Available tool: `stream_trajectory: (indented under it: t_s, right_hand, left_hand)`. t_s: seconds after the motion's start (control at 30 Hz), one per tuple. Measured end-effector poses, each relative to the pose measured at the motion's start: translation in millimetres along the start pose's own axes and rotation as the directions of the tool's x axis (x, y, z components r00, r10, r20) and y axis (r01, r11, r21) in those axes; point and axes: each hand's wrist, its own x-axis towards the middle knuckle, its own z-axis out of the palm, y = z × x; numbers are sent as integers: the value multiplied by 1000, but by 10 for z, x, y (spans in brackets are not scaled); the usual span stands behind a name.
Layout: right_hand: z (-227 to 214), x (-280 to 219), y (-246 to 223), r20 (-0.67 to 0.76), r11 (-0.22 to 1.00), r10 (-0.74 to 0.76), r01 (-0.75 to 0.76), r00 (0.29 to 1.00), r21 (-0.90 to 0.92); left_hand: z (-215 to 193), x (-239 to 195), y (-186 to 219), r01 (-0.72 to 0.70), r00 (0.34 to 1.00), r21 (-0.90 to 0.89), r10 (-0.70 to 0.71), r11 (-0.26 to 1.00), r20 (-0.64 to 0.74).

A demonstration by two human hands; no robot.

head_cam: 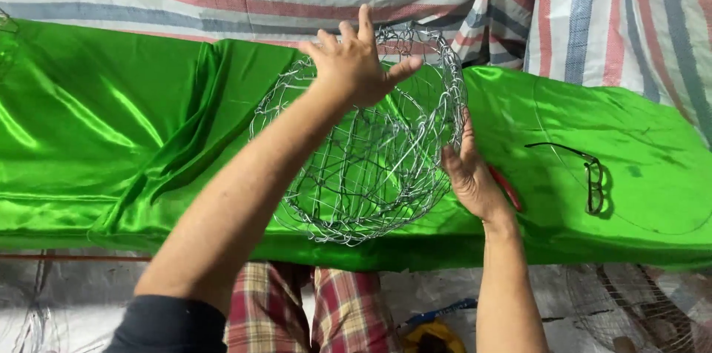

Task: Finalizing and inspecting a wire mesh structure by rotating it and making manual adjustments.

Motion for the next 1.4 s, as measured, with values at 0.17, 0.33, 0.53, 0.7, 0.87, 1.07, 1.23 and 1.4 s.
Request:
stream_trajectory:
  t_s: [0.17, 0.33, 0.53, 0.7, 0.87, 1.07, 1.23, 1.4]
  right_hand:
    - [-98, 61, 857, 45, 971, -16, 5, 999, 240]
    - [-73, 123, 258, 9, 986, 45, -45, 999, 162]
    - [-16, 314, 124, 132, 977, 65, -91, 989, 195]
    - [60, 330, 325, 45, 981, -62, 53, 997, 188]
    - [24, 320, 1, 40, 970, 241, -239, 970, -50]
    - [-14, 319, -514, 76, 897, 420, -401, 904, -189]
    - [9, 176, -407, 62, 882, 471, -468, 880, -56]
    - [179, -266, 206, 110, 674, 498, -464, 860, 574]
  left_hand:
    - [64, -46, 109, 65, 998, 23, -65, 998, -15]
    - [-244, 257, -60, 1, 998, -76, -5, 997, -56]
    - [-737, 765, -189, -122, 948, -314, 205, 941, 245]
    - [-222, 1054, -160, -111, 903, -456, 281, 883, 325]
    - [-120, 511, -52, 55, 998, 52, -56, 997, 25]
    - [-312, 746, -261, -60, 984, -193, 26, 979, -174]
    - [-79, 775, -1230, -136, 971, -266, 75, 954, -228]
    - [59, -1191, -1553, -14, 951, -878, -265, 478, -160]
